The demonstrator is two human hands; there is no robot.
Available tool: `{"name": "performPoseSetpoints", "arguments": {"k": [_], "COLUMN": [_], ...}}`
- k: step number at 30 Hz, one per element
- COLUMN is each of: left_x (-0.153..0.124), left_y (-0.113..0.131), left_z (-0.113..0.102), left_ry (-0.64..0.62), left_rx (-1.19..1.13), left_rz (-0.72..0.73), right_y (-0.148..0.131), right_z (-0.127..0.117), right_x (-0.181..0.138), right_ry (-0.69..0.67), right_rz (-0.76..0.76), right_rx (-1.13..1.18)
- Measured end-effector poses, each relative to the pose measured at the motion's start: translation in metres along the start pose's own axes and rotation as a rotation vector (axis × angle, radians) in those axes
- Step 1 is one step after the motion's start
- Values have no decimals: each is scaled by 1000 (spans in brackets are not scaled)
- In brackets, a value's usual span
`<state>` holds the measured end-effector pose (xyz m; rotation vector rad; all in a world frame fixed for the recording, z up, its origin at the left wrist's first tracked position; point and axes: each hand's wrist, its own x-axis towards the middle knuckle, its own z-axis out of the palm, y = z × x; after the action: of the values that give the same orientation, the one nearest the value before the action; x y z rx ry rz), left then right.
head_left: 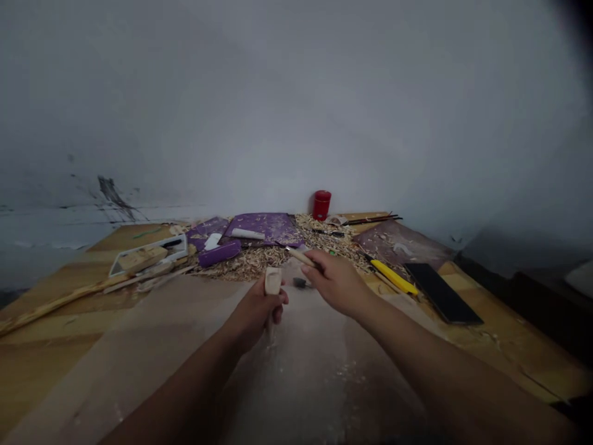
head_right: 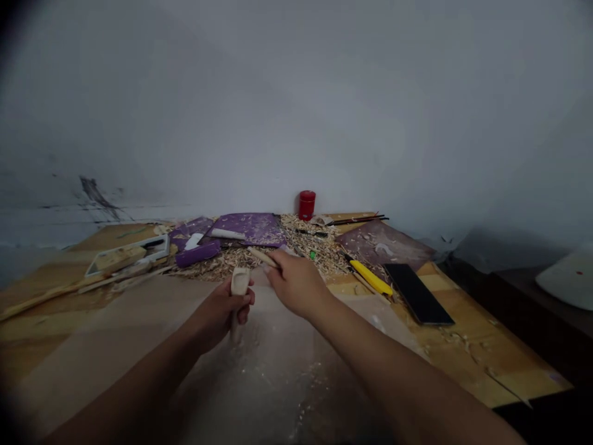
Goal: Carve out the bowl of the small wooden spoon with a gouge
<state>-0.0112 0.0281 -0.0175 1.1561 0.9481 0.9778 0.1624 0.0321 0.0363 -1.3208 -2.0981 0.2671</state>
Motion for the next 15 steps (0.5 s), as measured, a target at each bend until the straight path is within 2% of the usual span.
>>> {"name": "performPoseSetpoints", "arguments": {"k": [3, 8, 11, 15], "left_x": [5, 8, 11, 11], "left_y": [-8, -15, -18, -17], "left_z": [-8, -14, -16, -22], "left_ry": [99, 205, 256, 257], "left_rx": [-33, 45, 41, 24], "left_rz": [10, 9, -14, -33], "right_y": [-2, 12, 17, 15], "right_z": [19, 45, 52, 54], "right_x": [11, -1, -9, -15], "right_ry": [-23, -38, -61, -70], "right_rz": [-34, -40, -75, -122], "right_rx": [1, -42, -74, -125]}}
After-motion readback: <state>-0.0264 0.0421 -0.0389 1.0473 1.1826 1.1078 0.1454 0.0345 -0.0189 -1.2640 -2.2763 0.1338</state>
